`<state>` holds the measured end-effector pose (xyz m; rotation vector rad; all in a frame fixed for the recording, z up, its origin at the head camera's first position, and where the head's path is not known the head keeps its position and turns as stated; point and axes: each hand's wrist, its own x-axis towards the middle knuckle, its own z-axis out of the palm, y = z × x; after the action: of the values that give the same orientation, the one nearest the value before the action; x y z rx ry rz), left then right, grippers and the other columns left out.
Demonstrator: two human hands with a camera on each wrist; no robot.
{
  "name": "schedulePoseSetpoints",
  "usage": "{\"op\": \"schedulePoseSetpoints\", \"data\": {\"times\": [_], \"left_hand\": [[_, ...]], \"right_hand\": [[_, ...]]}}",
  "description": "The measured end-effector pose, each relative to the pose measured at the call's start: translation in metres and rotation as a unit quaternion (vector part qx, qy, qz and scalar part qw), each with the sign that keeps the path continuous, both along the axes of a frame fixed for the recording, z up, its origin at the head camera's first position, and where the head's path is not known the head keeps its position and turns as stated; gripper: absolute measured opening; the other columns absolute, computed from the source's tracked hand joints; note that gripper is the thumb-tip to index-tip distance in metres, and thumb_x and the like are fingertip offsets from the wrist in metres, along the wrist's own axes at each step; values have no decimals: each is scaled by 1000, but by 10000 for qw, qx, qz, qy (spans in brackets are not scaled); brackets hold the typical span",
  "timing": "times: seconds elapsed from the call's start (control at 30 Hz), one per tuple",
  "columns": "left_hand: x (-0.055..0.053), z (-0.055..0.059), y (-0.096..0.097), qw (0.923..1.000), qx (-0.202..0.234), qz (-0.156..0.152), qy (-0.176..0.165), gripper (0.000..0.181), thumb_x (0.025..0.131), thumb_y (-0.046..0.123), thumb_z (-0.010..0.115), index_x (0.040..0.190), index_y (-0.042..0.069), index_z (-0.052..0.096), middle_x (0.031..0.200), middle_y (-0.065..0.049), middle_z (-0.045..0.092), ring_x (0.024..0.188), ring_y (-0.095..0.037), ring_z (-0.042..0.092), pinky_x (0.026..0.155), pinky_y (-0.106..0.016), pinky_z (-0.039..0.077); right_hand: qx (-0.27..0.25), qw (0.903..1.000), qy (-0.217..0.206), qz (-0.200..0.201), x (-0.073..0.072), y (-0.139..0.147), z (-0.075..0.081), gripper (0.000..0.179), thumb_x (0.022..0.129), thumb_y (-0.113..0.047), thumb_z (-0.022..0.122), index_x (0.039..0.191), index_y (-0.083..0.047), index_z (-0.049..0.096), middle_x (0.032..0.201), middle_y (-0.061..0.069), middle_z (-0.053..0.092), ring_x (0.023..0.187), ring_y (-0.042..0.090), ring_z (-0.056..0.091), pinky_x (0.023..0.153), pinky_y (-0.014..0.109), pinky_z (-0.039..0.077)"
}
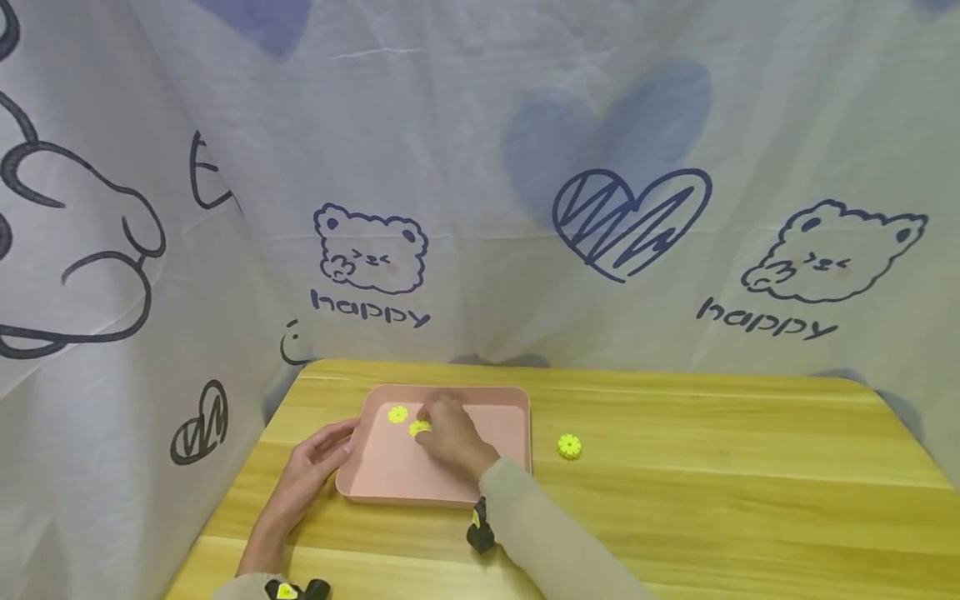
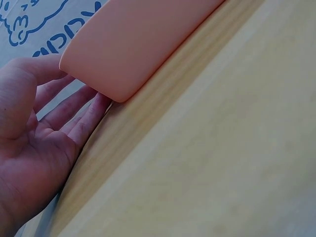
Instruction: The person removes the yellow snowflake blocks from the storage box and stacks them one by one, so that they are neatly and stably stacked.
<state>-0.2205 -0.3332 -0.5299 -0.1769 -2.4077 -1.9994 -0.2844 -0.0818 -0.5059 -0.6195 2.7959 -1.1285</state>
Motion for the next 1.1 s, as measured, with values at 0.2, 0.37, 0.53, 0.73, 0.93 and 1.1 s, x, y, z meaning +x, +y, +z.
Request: {"op": "schedulePoseSetpoints", "data": {"times": [0.2,0.37,0.53,0.73,0.93,1.1], "left_hand": [[2,-3,1,10000,35,48,6,49,103,15,64,146,-5,50,150,-26,49,123,1,57,101,-17,48],[4,-5,0,10000,0,42,43,49,104,16,63,146,-6,49,150,-26,49,123,2,57,101,-17,48],[1,-4,-1,9999,-55,-5,134,48,104,15,63,146,-6,49,150,-27,48,123,3,56,101,-17,48],[0,-2,0,9998,-127,-41,153,48,105,16,62,145,-6,50,150,-28,48,124,4,55,100,-16,48],[-1,1,2,9995,-186,-91,244,49,105,17,61,146,-7,49,150,-29,47,123,4,55,99,-15,48],[3,0,0,9996,-159,-107,223,49,105,18,61,147,-5,49,151,-28,47,124,3,55,100,-14,47]], "right_hand": [[-273,9985,-471,79,0,5,-2,20,84,-3,81,99,-5,70,93,3,57,83,15,51,74,28,49],[-461,9971,-592,133,4,13,-6,22,87,-3,78,101,-12,64,86,1,58,77,14,52,65,26,47],[-860,9955,-354,168,5,26,-5,21,90,1,71,104,-13,64,88,0,62,78,13,56,68,25,50],[-1816,9804,-677,348,7,38,-1,21,93,10,63,108,-5,62,88,9,61,69,17,68,60,24,56],[-2220,9710,-843,281,11,46,2,25,92,13,62,112,-1,64,91,16,65,69,23,71,58,27,60],[-2307,9687,-860,308,19,51,3,25,92,13,63,114,1,65,91,16,66,73,26,72,61,28,61]]}}
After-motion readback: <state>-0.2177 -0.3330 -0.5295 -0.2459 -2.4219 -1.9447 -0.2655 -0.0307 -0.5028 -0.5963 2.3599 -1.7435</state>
